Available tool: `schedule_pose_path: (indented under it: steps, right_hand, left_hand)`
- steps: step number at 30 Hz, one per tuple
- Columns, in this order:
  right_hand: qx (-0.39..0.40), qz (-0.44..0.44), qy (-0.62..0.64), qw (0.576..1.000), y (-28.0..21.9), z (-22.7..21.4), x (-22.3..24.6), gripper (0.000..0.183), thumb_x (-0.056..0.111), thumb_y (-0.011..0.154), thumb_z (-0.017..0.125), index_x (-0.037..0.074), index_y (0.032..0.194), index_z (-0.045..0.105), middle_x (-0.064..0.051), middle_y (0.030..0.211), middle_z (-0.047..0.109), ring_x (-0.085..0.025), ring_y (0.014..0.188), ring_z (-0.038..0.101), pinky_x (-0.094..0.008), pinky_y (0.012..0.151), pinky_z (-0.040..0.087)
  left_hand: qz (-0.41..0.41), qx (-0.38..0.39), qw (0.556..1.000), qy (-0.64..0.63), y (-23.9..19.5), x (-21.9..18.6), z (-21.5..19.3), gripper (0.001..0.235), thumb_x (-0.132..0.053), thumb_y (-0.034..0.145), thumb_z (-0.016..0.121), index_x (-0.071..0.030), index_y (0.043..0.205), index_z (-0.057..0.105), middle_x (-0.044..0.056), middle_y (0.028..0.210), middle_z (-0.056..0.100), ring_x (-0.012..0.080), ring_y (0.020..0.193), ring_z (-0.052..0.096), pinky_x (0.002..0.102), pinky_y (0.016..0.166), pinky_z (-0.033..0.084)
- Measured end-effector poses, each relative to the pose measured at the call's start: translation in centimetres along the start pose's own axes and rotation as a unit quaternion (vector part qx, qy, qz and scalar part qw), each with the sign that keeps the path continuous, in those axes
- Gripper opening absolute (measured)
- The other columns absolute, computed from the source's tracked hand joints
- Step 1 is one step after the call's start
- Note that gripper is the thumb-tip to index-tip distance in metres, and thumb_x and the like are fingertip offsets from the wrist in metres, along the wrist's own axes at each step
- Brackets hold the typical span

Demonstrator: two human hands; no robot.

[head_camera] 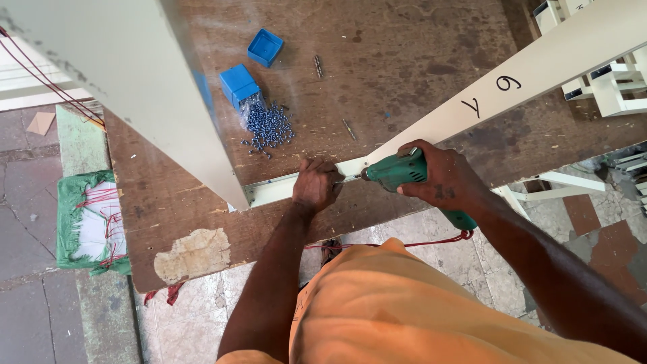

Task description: The person aligns a small metal strip with a white metal frame and uses an electric drill to create a hole in the metal.

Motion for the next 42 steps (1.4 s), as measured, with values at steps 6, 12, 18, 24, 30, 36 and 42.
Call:
schedule_pose_path:
  steps: [6,12,18,24,30,36,42]
  right_hand:
    - [0.018,-0.088,-0.031,0.996,0.3,-0.2,2.2,0.076,0.035,0.067,0.086,0.013,0.133,0.056,-0.020,0.095,0.074,-0.036,0.087,0.076,-0.045,0.081,0.059]
    - [0.058,-0.146,-0.084,0.984,3.7,-0.6,4.8,0.078,0.039,0.063,0.087,0.009,0.129,0.057,-0.022,0.099,0.074,-0.039,0.090,0.073,-0.048,0.081,0.057]
    - [0.096,-0.125,-0.098,0.983,4.7,-1.3,5.7,0.071,0.034,0.060,0.085,0.011,0.122,0.060,-0.019,0.096,0.075,-0.036,0.087,0.075,-0.048,0.079,0.059]
    - [0.103,-0.101,-0.167,0.975,3.4,-1.2,6.2,0.067,0.033,0.063,0.084,0.019,0.123,0.058,-0.016,0.090,0.075,-0.037,0.085,0.074,-0.050,0.081,0.058]
    - [0.113,-0.108,-0.205,0.966,2.7,-0.7,6.3,0.070,0.034,0.061,0.084,0.019,0.124,0.057,-0.016,0.090,0.075,-0.037,0.087,0.073,-0.050,0.081,0.058]
    - [0.084,-0.138,-0.205,0.965,3.4,-0.6,6.3,0.073,0.035,0.062,0.084,0.019,0.127,0.057,-0.016,0.093,0.075,-0.036,0.085,0.074,-0.048,0.080,0.059]
    - [0.106,-0.092,-0.262,0.955,2.4,0.1,5.9,0.071,0.041,0.067,0.083,0.023,0.131,0.057,-0.015,0.094,0.075,-0.037,0.087,0.073,-0.049,0.083,0.058]
  left_hand:
    - [0.000,0.011,1.000,0.011,0.0,0.2,0.4,0.017,-0.021,0.078,0.079,-0.017,0.094,0.082,-0.002,0.105,0.072,0.0188,0.107,0.060,0.040,0.097,0.039]
    - [-0.005,0.025,0.999,0.023,0.0,0.2,0.6,0.017,-0.022,0.079,0.079,-0.018,0.095,0.082,-0.003,0.104,0.072,0.0188,0.107,0.060,0.041,0.097,0.038]
    - [-0.007,0.006,1.000,0.013,-0.1,-0.1,0.2,0.012,-0.023,0.080,0.077,-0.019,0.091,0.082,-0.003,0.102,0.073,0.0188,0.106,0.060,0.041,0.097,0.038]
    - [0.018,-0.014,1.000,0.013,0.0,-0.2,0.1,0.009,-0.020,0.081,0.073,-0.018,0.086,0.080,0.001,0.098,0.073,0.0211,0.103,0.063,0.041,0.094,0.041]
    - [0.019,-0.010,1.000,0.022,-0.3,-0.1,0.5,0.008,-0.020,0.082,0.072,-0.018,0.084,0.079,0.001,0.099,0.073,0.0211,0.102,0.064,0.041,0.092,0.042]
    - [0.011,-0.004,1.000,0.015,0.0,-0.1,0.5,0.008,-0.019,0.081,0.071,-0.017,0.084,0.078,0.001,0.097,0.072,0.0222,0.101,0.063,0.040,0.092,0.042]
    - [0.000,0.005,1.000,0.023,0.2,0.4,0.6,0.006,-0.019,0.080,0.072,-0.017,0.081,0.078,0.002,0.096,0.072,0.0225,0.103,0.063,0.040,0.094,0.043]
Point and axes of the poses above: each hand's wrist, its own y-axis towards the middle knuckle, its own z-axis out of the palm, x = y × z, the point moved 5 cm from there along y, towards the middle knuckle
